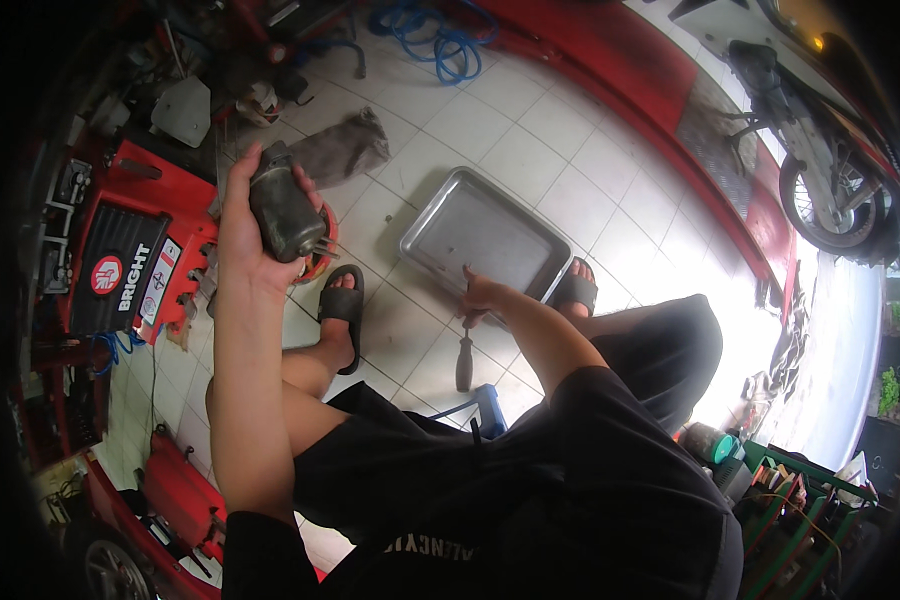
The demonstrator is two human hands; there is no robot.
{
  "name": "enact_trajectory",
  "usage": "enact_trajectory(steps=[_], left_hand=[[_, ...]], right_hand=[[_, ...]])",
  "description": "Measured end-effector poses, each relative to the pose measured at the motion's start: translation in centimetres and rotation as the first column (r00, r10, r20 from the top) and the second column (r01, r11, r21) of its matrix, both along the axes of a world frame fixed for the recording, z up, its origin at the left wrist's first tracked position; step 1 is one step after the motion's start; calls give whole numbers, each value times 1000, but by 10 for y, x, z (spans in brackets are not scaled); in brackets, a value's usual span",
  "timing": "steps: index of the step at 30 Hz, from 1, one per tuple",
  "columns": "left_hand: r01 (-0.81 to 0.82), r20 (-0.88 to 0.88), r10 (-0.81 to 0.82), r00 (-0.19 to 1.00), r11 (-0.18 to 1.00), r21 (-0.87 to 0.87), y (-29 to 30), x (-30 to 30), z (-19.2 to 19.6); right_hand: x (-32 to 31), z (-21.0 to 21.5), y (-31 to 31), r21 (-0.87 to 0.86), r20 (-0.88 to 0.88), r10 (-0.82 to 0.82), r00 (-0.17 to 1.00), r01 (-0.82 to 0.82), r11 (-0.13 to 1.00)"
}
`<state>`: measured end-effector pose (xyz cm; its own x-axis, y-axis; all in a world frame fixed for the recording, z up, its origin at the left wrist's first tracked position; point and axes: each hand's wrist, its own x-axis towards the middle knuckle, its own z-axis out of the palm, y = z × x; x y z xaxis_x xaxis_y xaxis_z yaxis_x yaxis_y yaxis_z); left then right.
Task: The person uses a screwdriver to pry and remove components from a cylindrical mechanical part, placing the removed pieces into a metal tray. The person repeatedly adjusts the part and uses the tool to separate internal components.
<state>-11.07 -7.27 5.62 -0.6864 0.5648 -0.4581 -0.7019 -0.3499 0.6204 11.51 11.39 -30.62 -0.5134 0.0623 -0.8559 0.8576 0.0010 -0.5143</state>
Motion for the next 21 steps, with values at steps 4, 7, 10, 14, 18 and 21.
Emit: enact_trajectory(steps=[4, 7, 10, 14, 18, 21], left_hand=[[-32, -4, 32, 999, 999, 2, -6, -3, -2], [-18, -13, 19, 1000, 1000, 15, -7, -1, -1], [4, -12, -4, 1000, 1000, 28, -7, 0, 0], [11, -8, -11, 1000, 999, 41, -7, 0, 1], [13, -4, -13, 1000, 999, 47, -7, -1, 1], [9, 48, -11, 999, 999, 48, -6, -1, 1]], right_hand=[[-9, 30, -7, -50, -13, 133, 991, -134, 990], [-11, 37, -6, -7, 8, 212, 977, -212, 977], [-10, 32, -3, 6, 11, 242, 970, -243, 970], [-15, 28, 0, 35, -12, 309, 951, -309, 951], [-22, 32, 0, 18, 12, 379, 926, -379, 925], [-27, 33, -1, 48, 39, 439, 898, -440, 897]])
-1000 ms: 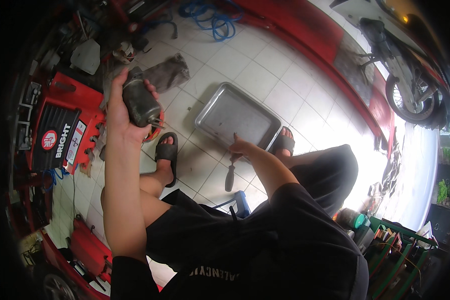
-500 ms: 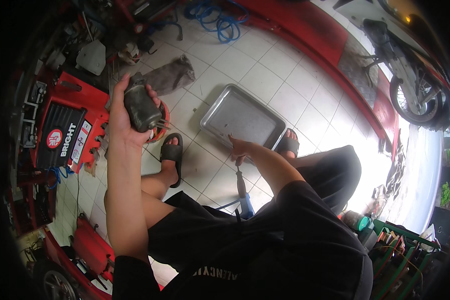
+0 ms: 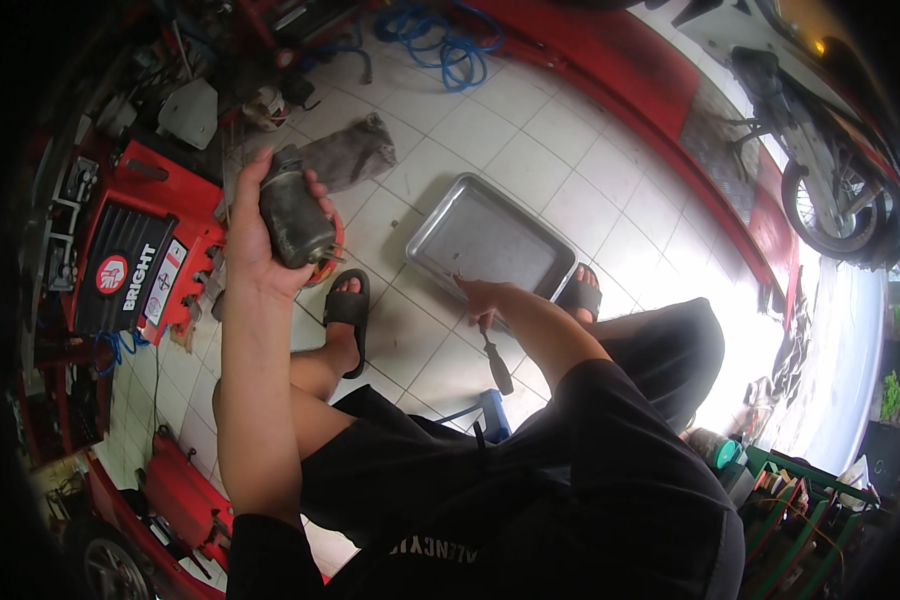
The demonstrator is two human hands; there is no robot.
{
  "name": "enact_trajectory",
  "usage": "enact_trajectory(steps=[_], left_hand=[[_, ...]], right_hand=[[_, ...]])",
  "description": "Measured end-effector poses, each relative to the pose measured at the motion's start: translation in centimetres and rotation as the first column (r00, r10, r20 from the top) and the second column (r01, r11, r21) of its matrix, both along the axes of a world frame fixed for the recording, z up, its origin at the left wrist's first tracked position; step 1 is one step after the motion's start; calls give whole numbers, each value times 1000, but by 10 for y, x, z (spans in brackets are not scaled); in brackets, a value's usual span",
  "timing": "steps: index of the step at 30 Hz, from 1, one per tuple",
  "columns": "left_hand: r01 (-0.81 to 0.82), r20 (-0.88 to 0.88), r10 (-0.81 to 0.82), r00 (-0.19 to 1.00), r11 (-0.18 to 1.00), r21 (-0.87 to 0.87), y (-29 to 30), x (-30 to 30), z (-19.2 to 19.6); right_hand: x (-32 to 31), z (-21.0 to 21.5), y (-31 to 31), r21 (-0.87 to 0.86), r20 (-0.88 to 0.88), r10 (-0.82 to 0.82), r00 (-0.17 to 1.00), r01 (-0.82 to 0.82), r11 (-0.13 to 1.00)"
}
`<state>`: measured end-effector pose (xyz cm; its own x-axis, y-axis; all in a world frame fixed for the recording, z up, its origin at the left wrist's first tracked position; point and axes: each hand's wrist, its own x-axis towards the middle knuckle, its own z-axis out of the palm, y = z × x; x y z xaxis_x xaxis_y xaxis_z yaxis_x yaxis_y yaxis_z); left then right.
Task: The person uses a screwdriver to pry and remove components from a cylindrical mechanical part, placing the removed pieces into a metal tray. The person repeatedly adjusts the part and uses the tool to separate internal components.
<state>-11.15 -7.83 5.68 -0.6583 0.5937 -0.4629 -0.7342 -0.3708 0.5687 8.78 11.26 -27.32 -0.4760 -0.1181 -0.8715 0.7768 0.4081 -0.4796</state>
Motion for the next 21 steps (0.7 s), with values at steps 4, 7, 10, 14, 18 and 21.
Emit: enact_trajectory(steps=[4, 7, 10, 14, 18, 21], left_hand=[[18, 35, -18, 999, 1000, 1, 0, -3, -4], [12, 22, -12, 1000, 1000, -12, 0, -1, -2], [14, 12, -14, 1000, 1000, 6, -1, 0, 1], [-3, 17, 3, 1000, 1000, 5, 1, -3, 2], [31, 34, -34, 999, 996, 81, 9, -4, -2], [42, 83, -52, 995, 993, 115, 17, -2, 2]], right_hand=[[-4, -5, -2, 13, 8, -7, 1000, 7, 1000], [-9, -4, -4, 42, -2, -28, 1000, 28, 999], [-12, -4, -2, 114, -27, -102, 994, 105, 988], [-20, 8, 20, 137, -116, -199, 973, 214, 967], [-38, 79, 76, -76, -141, -421, 896, 414, 907], [-64, 186, 123, -196, -440, -553, 707, 525, 828]])
